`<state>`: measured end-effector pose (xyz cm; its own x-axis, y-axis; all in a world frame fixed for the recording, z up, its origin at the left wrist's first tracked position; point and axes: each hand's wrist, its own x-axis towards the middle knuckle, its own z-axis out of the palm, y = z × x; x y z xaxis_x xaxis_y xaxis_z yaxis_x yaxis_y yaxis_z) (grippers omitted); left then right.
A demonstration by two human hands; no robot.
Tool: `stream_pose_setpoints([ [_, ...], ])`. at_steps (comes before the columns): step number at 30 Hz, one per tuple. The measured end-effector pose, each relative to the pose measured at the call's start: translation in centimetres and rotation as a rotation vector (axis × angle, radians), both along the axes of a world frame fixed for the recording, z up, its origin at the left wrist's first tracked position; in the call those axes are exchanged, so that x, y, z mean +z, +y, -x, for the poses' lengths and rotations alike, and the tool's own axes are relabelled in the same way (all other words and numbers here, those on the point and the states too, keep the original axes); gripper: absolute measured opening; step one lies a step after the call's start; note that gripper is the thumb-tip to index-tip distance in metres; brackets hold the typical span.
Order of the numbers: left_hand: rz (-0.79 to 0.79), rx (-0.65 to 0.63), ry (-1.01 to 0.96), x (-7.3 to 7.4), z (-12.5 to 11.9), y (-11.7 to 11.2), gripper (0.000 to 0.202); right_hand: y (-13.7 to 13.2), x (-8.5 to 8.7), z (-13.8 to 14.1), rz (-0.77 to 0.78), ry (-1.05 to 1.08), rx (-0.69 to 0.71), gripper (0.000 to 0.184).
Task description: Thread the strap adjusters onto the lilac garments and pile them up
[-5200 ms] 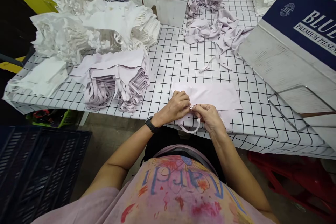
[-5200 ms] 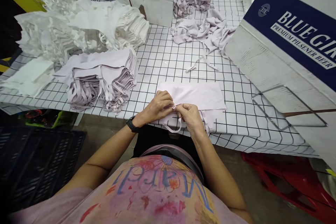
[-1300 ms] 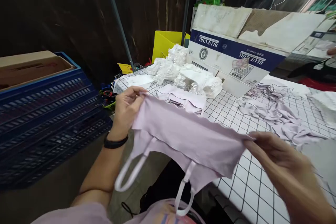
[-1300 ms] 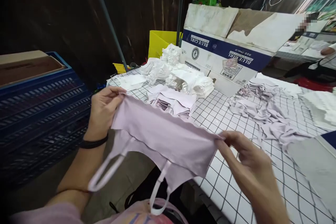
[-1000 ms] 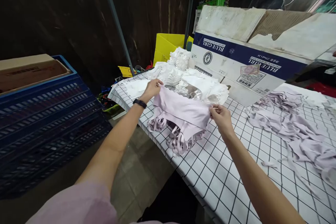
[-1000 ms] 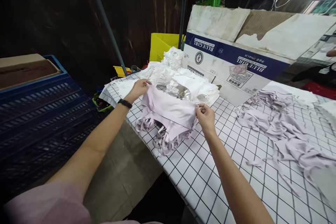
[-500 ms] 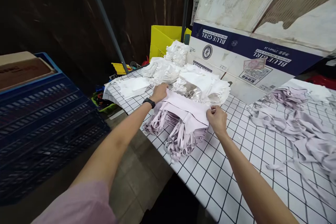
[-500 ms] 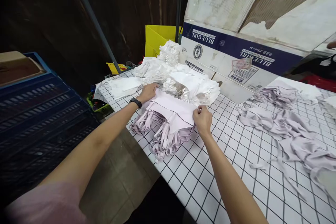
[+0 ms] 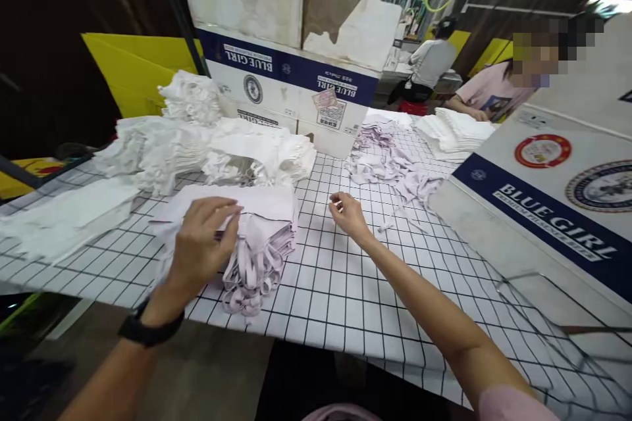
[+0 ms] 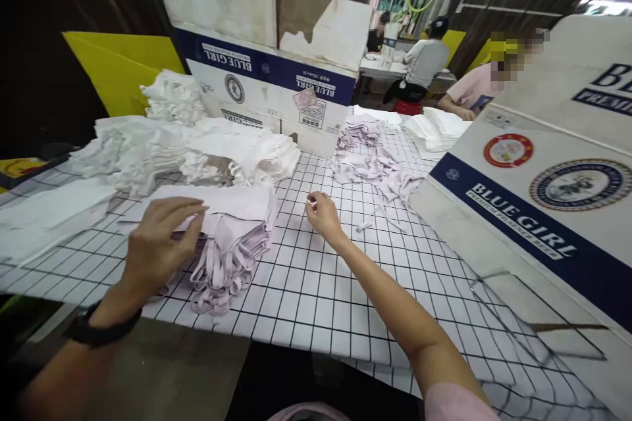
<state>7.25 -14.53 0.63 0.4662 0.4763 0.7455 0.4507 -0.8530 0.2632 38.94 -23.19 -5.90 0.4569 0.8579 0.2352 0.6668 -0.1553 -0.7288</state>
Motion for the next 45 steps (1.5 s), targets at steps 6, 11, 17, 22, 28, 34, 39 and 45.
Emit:
stream_pose_setpoints([
  [6, 0.233, -0.320, -0.010, -2.2, -6.1, -6.3, 0.029, -1.9, -0.6, -11.0, 0.115, -0.103, -0.291, 0.022],
  [11, 0.379, -0.409, 0.092, -4.1, -13.4, -7.0, 0.020, 0.3, -0.4, -15.7, 0.159, -0.154, -0.341, 0.030],
  [17, 0.481, -0.284, 0.466, -4.9, -26.3, -2.8, 0.031, 3.8, -1.2, -17.2, 0.192, -0.160, -0.315, 0.028],
  [22, 0.506, -0.203, 0.557, -5.1, -35.1, 1.3, 0.050, 3.8, -2.2, -18.0, 0.175, -0.161, -0.301, 0.022],
  [28, 0.550, -0.196, 0.559, -5.9, -37.0, 2.0, 0.020, 1.4, -0.4, -17.3, 0.108, -0.139, -0.122, 0.010],
  [34, 0.585, -0.381, 0.433, -2.4, -31.3, 0.0, 0.033, -4.2, 5.8, -14.2, -0.006, -0.131, 0.038, 0.011],
  [39, 0.952, -0.885, 0.170, 3.9, -26.2, -2.4, 0.046, -8.8, 11.6, -11.2, -0.233, 0.132, 0.149, 0.020],
  [45, 1.143, -0.980, 0.092, 7.6, -22.0, -5.1, 0.047, -12.6, 15.5, -9.1, -0.289, 0.497, 0.147, 0.033],
])
